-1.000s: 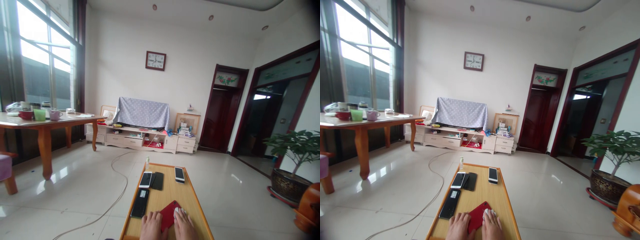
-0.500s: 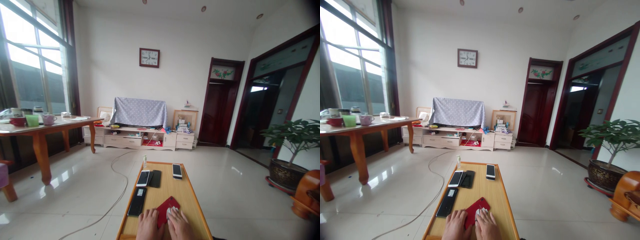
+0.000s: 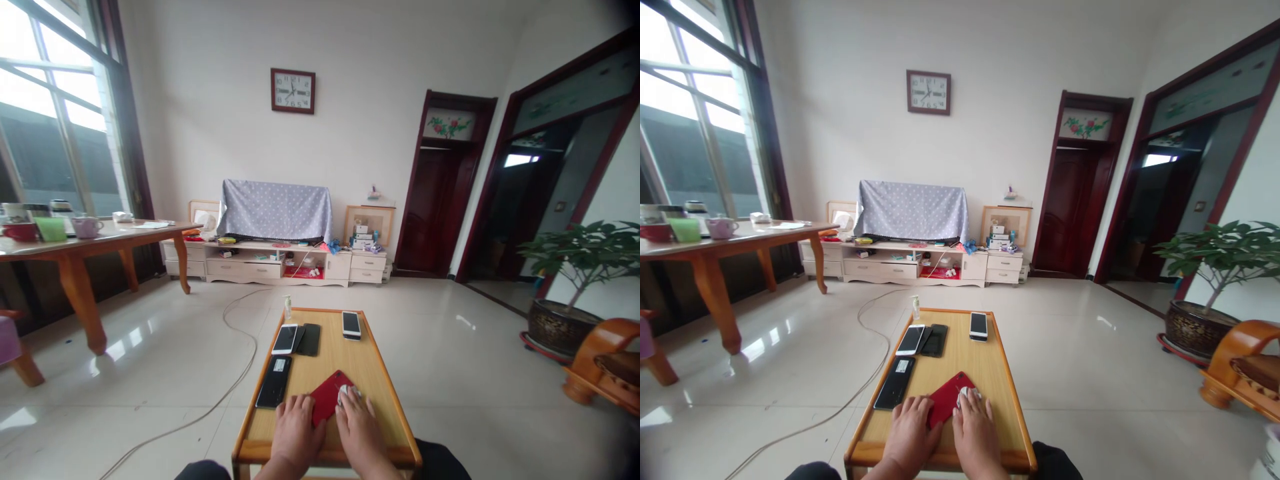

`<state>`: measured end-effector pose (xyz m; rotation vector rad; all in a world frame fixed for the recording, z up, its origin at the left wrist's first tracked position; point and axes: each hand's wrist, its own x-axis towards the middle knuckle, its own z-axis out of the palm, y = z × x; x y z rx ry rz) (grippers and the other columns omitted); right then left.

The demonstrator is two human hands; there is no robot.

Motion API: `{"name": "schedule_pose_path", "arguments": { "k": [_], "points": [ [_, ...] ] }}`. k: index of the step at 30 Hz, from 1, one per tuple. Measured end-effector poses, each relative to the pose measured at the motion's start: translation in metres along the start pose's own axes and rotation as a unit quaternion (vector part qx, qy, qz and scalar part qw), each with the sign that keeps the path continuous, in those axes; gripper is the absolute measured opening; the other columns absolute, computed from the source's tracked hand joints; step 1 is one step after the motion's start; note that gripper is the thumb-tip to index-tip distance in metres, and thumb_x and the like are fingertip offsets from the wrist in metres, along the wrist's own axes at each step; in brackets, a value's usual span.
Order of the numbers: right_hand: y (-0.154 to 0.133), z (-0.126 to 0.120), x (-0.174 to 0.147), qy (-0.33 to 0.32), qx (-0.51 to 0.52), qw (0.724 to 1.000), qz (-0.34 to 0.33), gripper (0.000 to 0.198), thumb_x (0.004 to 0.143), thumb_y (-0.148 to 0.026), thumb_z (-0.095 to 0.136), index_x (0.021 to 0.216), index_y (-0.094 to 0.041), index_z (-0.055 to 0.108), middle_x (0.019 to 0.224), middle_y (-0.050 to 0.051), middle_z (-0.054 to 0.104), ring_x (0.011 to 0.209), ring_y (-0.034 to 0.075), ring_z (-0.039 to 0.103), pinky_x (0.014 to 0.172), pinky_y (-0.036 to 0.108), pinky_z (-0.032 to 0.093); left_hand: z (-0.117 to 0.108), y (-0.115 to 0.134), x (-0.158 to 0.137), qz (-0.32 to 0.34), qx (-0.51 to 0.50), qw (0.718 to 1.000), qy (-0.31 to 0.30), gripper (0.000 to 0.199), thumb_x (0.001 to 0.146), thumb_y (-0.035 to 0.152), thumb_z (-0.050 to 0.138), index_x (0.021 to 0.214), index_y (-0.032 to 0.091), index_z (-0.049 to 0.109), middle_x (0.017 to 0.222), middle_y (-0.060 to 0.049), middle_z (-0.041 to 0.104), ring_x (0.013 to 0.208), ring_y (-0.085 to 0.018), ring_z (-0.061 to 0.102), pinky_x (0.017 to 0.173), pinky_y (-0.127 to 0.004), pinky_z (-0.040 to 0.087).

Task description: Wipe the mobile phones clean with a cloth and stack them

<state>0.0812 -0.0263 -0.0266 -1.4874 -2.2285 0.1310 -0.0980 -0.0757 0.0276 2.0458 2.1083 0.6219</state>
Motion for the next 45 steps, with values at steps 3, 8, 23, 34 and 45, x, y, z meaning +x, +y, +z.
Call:
{"name": "schedule_pose_path", "arguments": {
  "k": [3,8,23,34,45],
  "points": [
    [-0.001,-0.002,0.002,-0.019,0.004,1.000,-0.012,0.049,0.103,-0.043,0.034,0.143,-0.024,0.055,0.149,0.008,0.049,0.141,0.028,0.042,0.118,0.052,0.032,0.000,0.001,0.002,0.000,-0.003,1.000,0.003,0.030,0.085,0.040,0.051,0.108,0.025,0.063,0.117,-0.006,0.066,0.115,-0.027,0.051,0.098,-0.040,0.031],
    [-0.001,-0.002,0.002,-0.011,0.015,0.998,-0.055,0.046,0.103,-0.042,0.034,0.141,-0.028,0.057,0.147,0.005,0.052,0.138,0.026,0.047,0.117,0.048,0.035,0.004,-0.003,0.007,-0.001,-0.002,1.000,-0.002,0.027,0.085,0.038,0.051,0.105,0.026,0.063,0.114,-0.005,0.066,0.113,-0.026,0.051,0.097,-0.039,0.031],
    [0.008,0.035,0.030,0.029,-0.023,0.998,-0.058,0.045,0.100,-0.039,0.044,0.142,-0.028,0.055,0.146,0.005,0.052,0.134,0.029,0.052,0.112,0.046,0.045,0.009,-0.034,0.071,0.047,0.038,0.992,-0.109,0.034,0.082,0.039,0.051,0.109,0.023,0.064,0.114,-0.011,0.063,0.112,-0.032,0.053,0.094,-0.046,0.035],
    [0.006,0.045,0.053,-0.024,-0.024,0.999,0.029,0.046,0.104,-0.038,0.037,0.145,-0.024,0.052,0.152,0.008,0.046,0.142,0.028,0.041,0.117,0.054,0.034,0.035,-0.069,0.109,0.124,-0.004,0.988,-0.092,0.026,0.081,0.033,0.056,0.105,0.021,0.060,0.110,-0.010,0.061,0.111,-0.028,0.051,0.095,-0.040,0.038],
    [-0.019,0.039,0.075,-0.080,-0.002,0.991,-0.106,0.044,0.104,-0.028,0.039,0.147,-0.029,0.047,0.148,0.003,0.051,0.141,0.021,0.043,0.121,0.050,0.026,0.032,-0.077,0.119,0.159,-0.016,0.977,-0.138,0.023,0.087,0.029,0.050,0.106,0.023,0.063,0.113,-0.009,0.061,0.110,-0.026,0.051,0.097,-0.039,0.040]
  ]
}}
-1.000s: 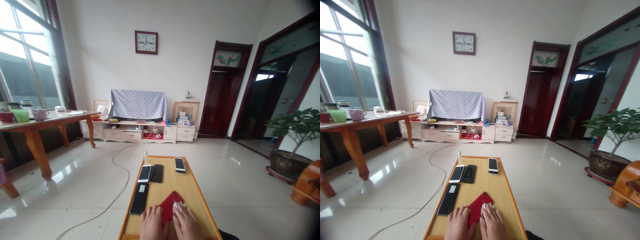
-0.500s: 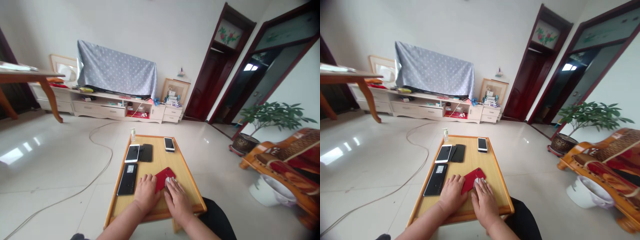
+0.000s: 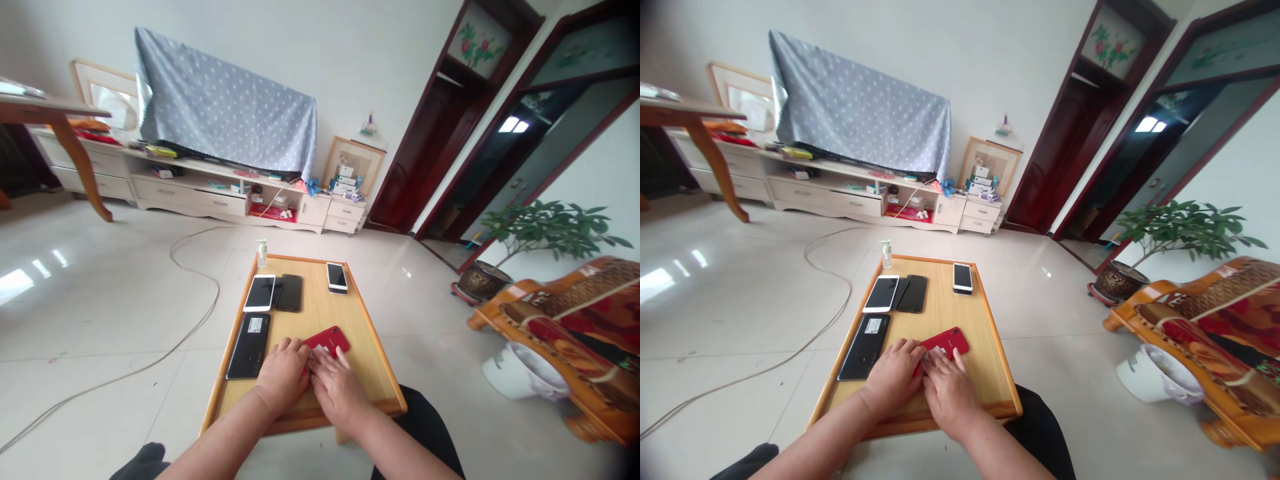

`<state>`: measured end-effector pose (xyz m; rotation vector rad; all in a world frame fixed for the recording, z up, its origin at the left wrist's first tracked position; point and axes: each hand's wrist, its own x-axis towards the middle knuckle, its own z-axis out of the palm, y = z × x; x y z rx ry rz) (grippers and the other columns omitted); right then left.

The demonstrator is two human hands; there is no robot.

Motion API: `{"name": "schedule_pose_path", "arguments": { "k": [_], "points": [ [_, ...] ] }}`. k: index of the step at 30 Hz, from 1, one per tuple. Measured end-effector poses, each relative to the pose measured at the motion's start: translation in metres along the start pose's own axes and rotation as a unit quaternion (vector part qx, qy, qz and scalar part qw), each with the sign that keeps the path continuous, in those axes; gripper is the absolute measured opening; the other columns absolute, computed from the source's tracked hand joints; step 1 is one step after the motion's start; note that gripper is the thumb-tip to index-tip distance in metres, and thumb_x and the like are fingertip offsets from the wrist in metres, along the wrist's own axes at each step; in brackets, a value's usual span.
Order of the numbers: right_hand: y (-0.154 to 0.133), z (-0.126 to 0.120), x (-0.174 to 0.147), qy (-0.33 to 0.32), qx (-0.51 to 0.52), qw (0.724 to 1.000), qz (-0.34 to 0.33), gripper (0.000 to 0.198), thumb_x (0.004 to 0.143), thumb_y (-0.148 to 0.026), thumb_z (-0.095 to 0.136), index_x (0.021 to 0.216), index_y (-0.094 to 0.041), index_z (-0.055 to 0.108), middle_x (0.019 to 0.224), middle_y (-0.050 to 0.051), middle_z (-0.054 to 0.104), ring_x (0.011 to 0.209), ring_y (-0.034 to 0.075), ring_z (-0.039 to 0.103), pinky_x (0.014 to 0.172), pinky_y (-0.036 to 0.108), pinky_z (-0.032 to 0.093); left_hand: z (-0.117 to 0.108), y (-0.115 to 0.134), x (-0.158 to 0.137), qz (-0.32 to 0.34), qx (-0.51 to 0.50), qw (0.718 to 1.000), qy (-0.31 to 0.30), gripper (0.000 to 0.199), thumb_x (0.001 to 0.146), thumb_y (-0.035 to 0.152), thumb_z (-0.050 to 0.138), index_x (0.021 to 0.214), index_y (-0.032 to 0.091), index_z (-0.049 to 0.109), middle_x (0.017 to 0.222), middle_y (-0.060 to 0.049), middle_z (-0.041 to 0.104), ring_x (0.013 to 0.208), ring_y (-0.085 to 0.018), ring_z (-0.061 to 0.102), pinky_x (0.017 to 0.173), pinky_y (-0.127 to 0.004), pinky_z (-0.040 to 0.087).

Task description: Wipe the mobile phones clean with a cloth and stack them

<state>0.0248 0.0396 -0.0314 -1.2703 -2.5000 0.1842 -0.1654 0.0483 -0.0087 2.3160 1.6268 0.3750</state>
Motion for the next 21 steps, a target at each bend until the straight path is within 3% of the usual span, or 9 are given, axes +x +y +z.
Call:
{"name": "schedule_pose_path", "arguments": {
  "k": [6,11,13,18,21],
  "points": [
    [0.037,0.003,0.015,0.056,-0.051,0.986,0.150,0.044,0.103,-0.026,0.035,0.141,-0.022,0.055,0.147,0.010,0.053,0.139,0.025,0.045,0.118,0.053,0.032,0.000,0.002,0.001,-0.014,0.005,1.000,-0.011,0.034,0.083,0.034,0.058,0.115,0.024,0.062,0.119,-0.010,0.060,0.114,-0.028,0.050,0.101,-0.042,0.040],
    [0.021,0.013,0.029,0.016,-0.010,0.999,0.028,0.045,0.100,-0.021,0.039,0.143,-0.024,0.054,0.149,0.005,0.051,0.142,0.021,0.042,0.119,0.044,0.032,0.004,0.000,0.004,0.003,0.001,1.000,0.006,0.030,0.089,0.032,0.050,0.115,0.024,0.063,0.114,-0.010,0.062,0.108,-0.027,0.053,0.097,-0.041,0.041],
    [0.023,0.009,0.039,0.012,-0.009,0.999,0.036,0.044,0.100,-0.021,0.039,0.140,-0.025,0.057,0.146,0.004,0.055,0.139,0.021,0.046,0.119,0.045,0.032,0.004,0.000,0.004,0.004,0.004,1.000,0.005,0.032,0.089,0.033,0.051,0.117,0.025,0.063,0.113,-0.010,0.062,0.108,-0.027,0.053,0.096,-0.041,0.041],
    [0.034,0.010,0.042,0.038,-0.057,0.988,0.142,0.044,0.101,-0.022,0.037,0.141,-0.020,0.055,0.147,0.010,0.052,0.141,0.025,0.043,0.118,0.052,0.030,0.001,-0.001,0.003,-0.006,0.021,1.000,-0.012,0.032,0.085,0.037,0.058,0.113,0.024,0.063,0.114,-0.010,0.061,0.110,-0.029,0.052,0.097,-0.043,0.040],
    [0.021,0.024,0.018,0.045,-0.055,0.993,0.099,0.048,0.099,-0.020,0.040,0.146,-0.019,0.050,0.152,0.010,0.047,0.144,0.026,0.038,0.119,0.050,0.030,0.002,-0.003,0.003,0.000,0.016,1.000,-0.004,0.029,0.089,0.039,0.052,0.110,0.023,0.064,0.111,-0.010,0.061,0.107,-0.028,0.052,0.095,-0.042,0.040]
  ]
}}
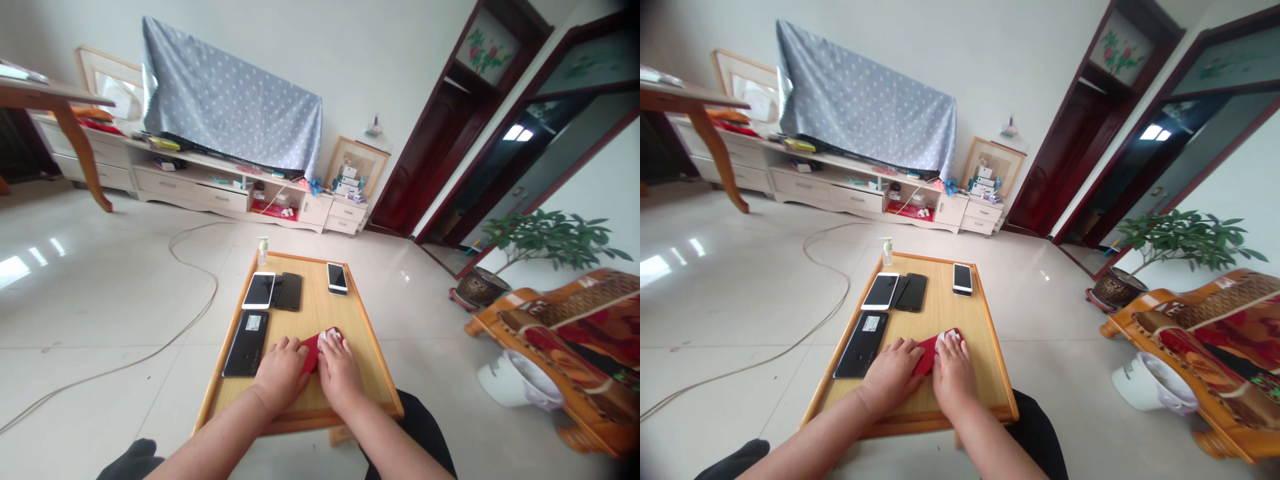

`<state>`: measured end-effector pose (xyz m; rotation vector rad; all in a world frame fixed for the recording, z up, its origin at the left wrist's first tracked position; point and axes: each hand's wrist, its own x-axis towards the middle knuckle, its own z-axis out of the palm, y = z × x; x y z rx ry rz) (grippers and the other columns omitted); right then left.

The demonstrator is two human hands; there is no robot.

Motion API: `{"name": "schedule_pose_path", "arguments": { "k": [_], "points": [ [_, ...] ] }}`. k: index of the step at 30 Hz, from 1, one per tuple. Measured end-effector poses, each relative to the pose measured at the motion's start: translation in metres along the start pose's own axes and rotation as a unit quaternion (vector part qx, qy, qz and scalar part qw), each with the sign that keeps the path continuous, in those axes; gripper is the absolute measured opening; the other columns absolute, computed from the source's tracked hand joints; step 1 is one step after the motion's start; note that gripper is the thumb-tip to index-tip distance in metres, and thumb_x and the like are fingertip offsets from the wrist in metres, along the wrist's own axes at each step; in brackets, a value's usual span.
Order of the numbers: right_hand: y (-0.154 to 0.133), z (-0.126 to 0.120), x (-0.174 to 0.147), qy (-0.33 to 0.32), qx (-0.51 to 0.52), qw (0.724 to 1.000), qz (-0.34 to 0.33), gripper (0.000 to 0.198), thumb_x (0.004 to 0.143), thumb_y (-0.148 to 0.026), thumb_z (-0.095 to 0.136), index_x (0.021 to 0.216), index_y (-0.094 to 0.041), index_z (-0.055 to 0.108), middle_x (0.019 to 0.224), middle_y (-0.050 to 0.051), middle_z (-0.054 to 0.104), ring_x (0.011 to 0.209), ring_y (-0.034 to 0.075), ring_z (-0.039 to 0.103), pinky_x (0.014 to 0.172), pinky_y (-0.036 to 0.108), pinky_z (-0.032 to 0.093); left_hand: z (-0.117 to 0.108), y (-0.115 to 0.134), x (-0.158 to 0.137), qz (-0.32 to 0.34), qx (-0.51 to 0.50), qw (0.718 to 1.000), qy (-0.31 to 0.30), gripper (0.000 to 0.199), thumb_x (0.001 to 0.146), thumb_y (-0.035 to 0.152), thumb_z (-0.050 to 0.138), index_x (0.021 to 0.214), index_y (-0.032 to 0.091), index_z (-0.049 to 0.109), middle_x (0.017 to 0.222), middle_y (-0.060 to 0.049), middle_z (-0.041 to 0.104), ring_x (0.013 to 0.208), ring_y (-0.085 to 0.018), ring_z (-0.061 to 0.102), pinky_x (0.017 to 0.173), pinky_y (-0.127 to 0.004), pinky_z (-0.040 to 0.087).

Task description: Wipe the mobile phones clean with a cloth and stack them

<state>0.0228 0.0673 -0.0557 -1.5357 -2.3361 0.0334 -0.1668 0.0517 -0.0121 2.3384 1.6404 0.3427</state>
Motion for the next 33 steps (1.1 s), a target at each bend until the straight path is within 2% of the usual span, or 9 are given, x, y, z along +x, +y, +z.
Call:
{"name": "schedule_pose_path", "arguments": {
  "k": [3,8,10,15,17,22,24,28,33],
  "points": [
    [-0.002,0.002,-0.025,-0.010,0.013,0.999,-0.047,0.050,0.099,-0.019,0.039,0.148,-0.023,0.048,0.152,0.007,0.046,0.143,0.026,0.040,0.121,0.054,0.025,0.001,-0.002,0.000,0.005,0.002,1.000,0.005,0.028,0.090,0.039,0.051,0.108,0.023,0.064,0.110,-0.010,0.061,0.106,-0.028,0.052,0.093,-0.042,0.041],
    [0.025,-0.015,-0.022,0.009,-0.017,0.998,0.058,0.044,0.101,-0.023,0.037,0.140,-0.021,0.057,0.146,0.009,0.054,0.139,0.027,0.046,0.118,0.056,0.029,0.002,-0.001,-0.002,0.003,0.008,1.000,0.008,0.032,0.084,0.038,0.059,0.112,0.023,0.062,0.112,-0.010,0.060,0.107,-0.029,0.051,0.092,-0.042,0.040],
    [0.025,-0.016,-0.021,0.014,-0.023,0.997,0.075,0.044,0.100,-0.024,0.040,0.139,-0.020,0.058,0.145,0.011,0.055,0.139,0.028,0.046,0.117,0.054,0.032,0.002,0.000,-0.002,0.002,0.006,1.000,0.010,0.032,0.083,0.037,0.059,0.112,0.023,0.062,0.112,-0.010,0.060,0.108,-0.030,0.051,0.093,-0.043,0.040],
    [-0.009,-0.004,-0.039,-0.011,-0.003,1.000,-0.011,0.048,0.099,-0.025,0.043,0.146,-0.019,0.051,0.153,0.010,0.045,0.144,0.029,0.038,0.120,0.051,0.031,0.002,0.000,-0.004,0.002,-0.001,1.000,0.015,0.028,0.085,0.038,0.055,0.106,0.022,0.064,0.110,-0.011,0.062,0.108,-0.029,0.052,0.093,-0.042,0.039],
    [-0.012,-0.006,-0.041,-0.029,0.008,0.999,-0.030,0.048,0.100,-0.024,0.040,0.147,-0.021,0.049,0.153,0.008,0.045,0.143,0.027,0.040,0.120,0.052,0.030,0.001,0.000,-0.005,0.007,0.004,1.000,0.018,0.029,0.083,0.040,0.056,0.104,0.022,0.065,0.109,-0.011,0.062,0.107,-0.029,0.052,0.092,-0.042,0.040],
    [0.007,-0.015,-0.025,-0.007,-0.015,0.997,0.079,0.045,0.099,-0.022,0.040,0.139,-0.017,0.058,0.147,0.012,0.052,0.140,0.030,0.044,0.117,0.056,0.033,0.000,-0.004,-0.005,0.015,0.024,0.999,0.014,0.036,0.080,0.039,0.060,0.112,0.023,0.064,0.108,-0.011,0.063,0.106,-0.030,0.054,0.090,-0.043,0.042],
    [0.004,-0.011,-0.026,0.000,-0.014,0.997,0.074,0.044,0.098,-0.022,0.042,0.138,-0.016,0.060,0.145,0.013,0.054,0.139,0.031,0.045,0.116,0.054,0.035,0.000,-0.006,-0.004,0.014,0.024,1.000,0.013,0.035,0.080,0.041,0.060,0.109,0.023,0.064,0.107,-0.011,0.063,0.105,-0.030,0.055,0.089,-0.044,0.043],
    [-0.010,-0.001,-0.038,0.005,0.023,1.000,0.001,0.044,0.097,-0.024,0.046,0.140,-0.020,0.058,0.146,0.010,0.053,0.139,0.029,0.045,0.116,0.051,0.037,0.001,-0.007,-0.003,0.004,0.027,0.999,0.021,0.033,0.082,0.047,0.057,0.102,0.022,0.066,0.107,-0.012,0.063,0.105,-0.031,0.055,0.088,-0.045,0.044],
    [0.009,-0.012,-0.023,0.012,0.023,0.997,0.079,0.040,0.098,-0.025,0.042,0.131,-0.022,0.065,0.140,0.009,0.059,0.135,0.029,0.050,0.114,0.054,0.038,0.005,-0.003,-0.001,-0.002,0.039,0.999,0.030,0.035,0.078,0.041,0.060,0.103,0.019,0.066,0.105,-0.013,0.064,0.104,-0.032,0.055,0.088,-0.045,0.044]
  ]
}}
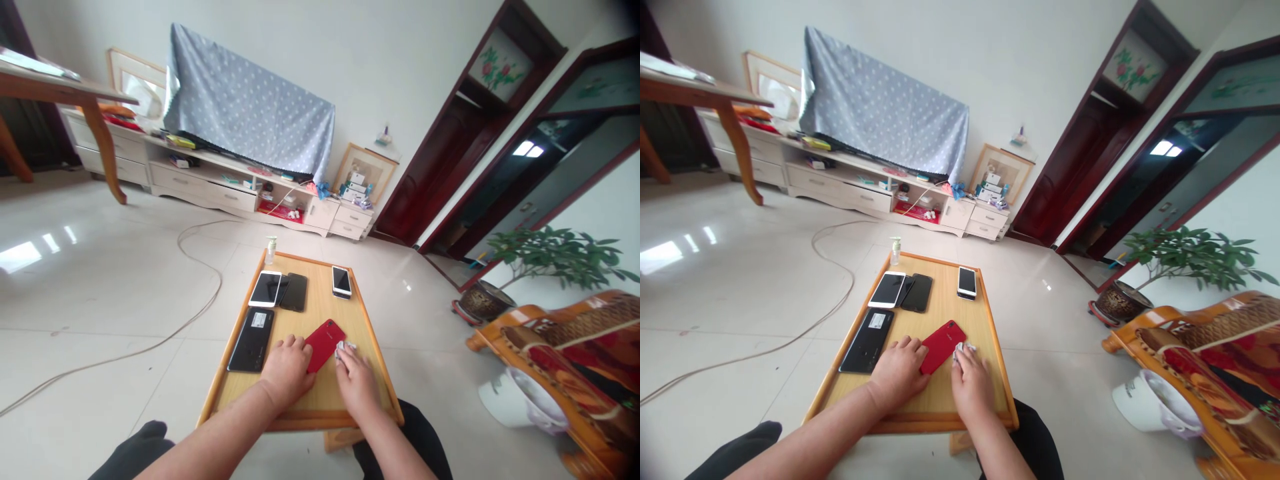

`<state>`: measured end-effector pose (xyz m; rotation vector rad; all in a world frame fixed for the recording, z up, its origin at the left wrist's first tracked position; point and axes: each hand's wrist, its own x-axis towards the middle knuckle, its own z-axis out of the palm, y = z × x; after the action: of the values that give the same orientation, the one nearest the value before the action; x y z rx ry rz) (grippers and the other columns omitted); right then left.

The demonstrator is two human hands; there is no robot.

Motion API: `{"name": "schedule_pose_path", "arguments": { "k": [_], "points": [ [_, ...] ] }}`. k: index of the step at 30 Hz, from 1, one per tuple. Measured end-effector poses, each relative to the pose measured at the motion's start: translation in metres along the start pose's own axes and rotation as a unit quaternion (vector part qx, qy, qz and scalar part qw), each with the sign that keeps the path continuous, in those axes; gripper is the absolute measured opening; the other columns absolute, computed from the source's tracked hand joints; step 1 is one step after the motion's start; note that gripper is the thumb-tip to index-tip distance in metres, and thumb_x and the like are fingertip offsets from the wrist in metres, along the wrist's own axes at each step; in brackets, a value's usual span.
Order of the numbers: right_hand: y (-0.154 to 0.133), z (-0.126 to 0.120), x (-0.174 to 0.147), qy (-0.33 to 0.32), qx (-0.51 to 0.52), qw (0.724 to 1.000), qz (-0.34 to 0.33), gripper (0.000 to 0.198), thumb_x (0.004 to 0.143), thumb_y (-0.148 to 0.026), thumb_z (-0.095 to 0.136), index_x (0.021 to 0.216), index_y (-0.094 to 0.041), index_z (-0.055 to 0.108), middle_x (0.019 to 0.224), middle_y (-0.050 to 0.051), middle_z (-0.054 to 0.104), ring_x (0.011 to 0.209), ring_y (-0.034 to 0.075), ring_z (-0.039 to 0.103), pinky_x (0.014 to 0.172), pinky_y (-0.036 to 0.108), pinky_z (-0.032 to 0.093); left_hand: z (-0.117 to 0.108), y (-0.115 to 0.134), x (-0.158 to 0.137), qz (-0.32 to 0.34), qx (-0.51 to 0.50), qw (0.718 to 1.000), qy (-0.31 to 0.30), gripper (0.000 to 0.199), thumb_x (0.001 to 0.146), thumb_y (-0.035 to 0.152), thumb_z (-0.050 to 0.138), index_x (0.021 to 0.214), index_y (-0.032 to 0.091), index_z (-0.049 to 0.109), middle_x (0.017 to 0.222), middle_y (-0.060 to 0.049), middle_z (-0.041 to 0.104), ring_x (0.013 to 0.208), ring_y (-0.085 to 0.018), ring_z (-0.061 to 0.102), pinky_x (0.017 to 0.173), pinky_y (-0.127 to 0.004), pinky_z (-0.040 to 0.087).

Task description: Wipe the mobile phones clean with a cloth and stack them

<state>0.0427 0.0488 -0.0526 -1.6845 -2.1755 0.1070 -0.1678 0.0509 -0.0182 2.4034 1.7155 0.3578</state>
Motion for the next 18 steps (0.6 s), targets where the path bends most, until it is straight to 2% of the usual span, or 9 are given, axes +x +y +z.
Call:
{"name": "schedule_pose_path", "arguments": {
  "k": [2,3,7,8,14,18],
  "points": [
    [0.002,-0.002,0.010,0.013,-0.001,1.000,0.019,0.040,0.098,-0.025,0.042,0.131,-0.019,0.065,0.139,0.011,0.060,0.135,0.029,0.051,0.113,0.052,0.040,0.002,0.001,0.000,0.000,0.001,1.000,0.000,0.034,0.075,0.039,0.062,0.103,0.019,0.066,0.104,-0.013,0.064,0.103,-0.031,0.055,0.087,-0.045,0.044],
    [-0.001,-0.001,0.013,0.014,0.002,1.000,0.009,0.041,0.098,-0.025,0.042,0.132,-0.019,0.064,0.140,0.011,0.059,0.135,0.029,0.050,0.114,0.052,0.039,0.002,0.001,0.000,-0.001,0.000,1.000,0.001,0.033,0.076,0.038,0.062,0.102,0.019,0.067,0.104,-0.012,0.065,0.103,-0.031,0.055,0.087,-0.044,0.044],
    [-0.019,0.012,0.014,-0.024,0.023,0.994,-0.108,0.045,0.098,-0.023,0.043,0.140,-0.021,0.057,0.147,0.010,0.052,0.140,0.028,0.044,0.116,0.051,0.037,0.001,-0.001,-0.001,0.001,-0.013,1.000,0.009,0.027,0.082,0.035,0.053,0.100,0.020,0.067,0.100,-0.011,0.066,0.100,-0.029,0.057,0.087,-0.044,0.045],
    [-0.022,0.013,0.014,-0.033,0.027,0.992,-0.120,0.045,0.098,-0.023,0.043,0.141,-0.021,0.056,0.148,0.009,0.051,0.140,0.028,0.044,0.116,0.052,0.037,0.000,-0.001,-0.001,0.002,-0.015,1.000,0.009,0.027,0.083,0.035,0.052,0.100,0.020,0.067,0.101,-0.011,0.067,0.100,-0.029,0.057,0.087,-0.044,0.045],
    [-0.020,0.004,0.038,-0.039,0.030,0.998,-0.028,0.043,0.102,-0.027,0.036,0.135,-0.021,0.062,0.146,0.011,0.053,0.141,0.027,0.042,0.120,0.055,0.027,-0.007,-0.002,-0.002,0.003,-0.009,1.000,-0.022,0.033,0.078,0.036,0.057,0.104,0.019,0.067,0.107,-0.013,0.067,0.104,-0.031,0.056,0.088,-0.046,0.045],
    [-0.033,0.008,0.046,-0.103,0.087,0.987,-0.087,0.043,0.103,-0.029,0.033,0.138,-0.026,0.059,0.148,0.006,0.052,0.143,0.021,0.041,0.120,0.046,0.031,-0.006,-0.003,-0.001,0.005,-0.021,1.000,-0.016,0.040,0.078,0.033,0.056,0.115,0.019,0.065,0.111,-0.012,0.067,0.105,-0.031,0.056,0.090,-0.045,0.045]
  ]
}}
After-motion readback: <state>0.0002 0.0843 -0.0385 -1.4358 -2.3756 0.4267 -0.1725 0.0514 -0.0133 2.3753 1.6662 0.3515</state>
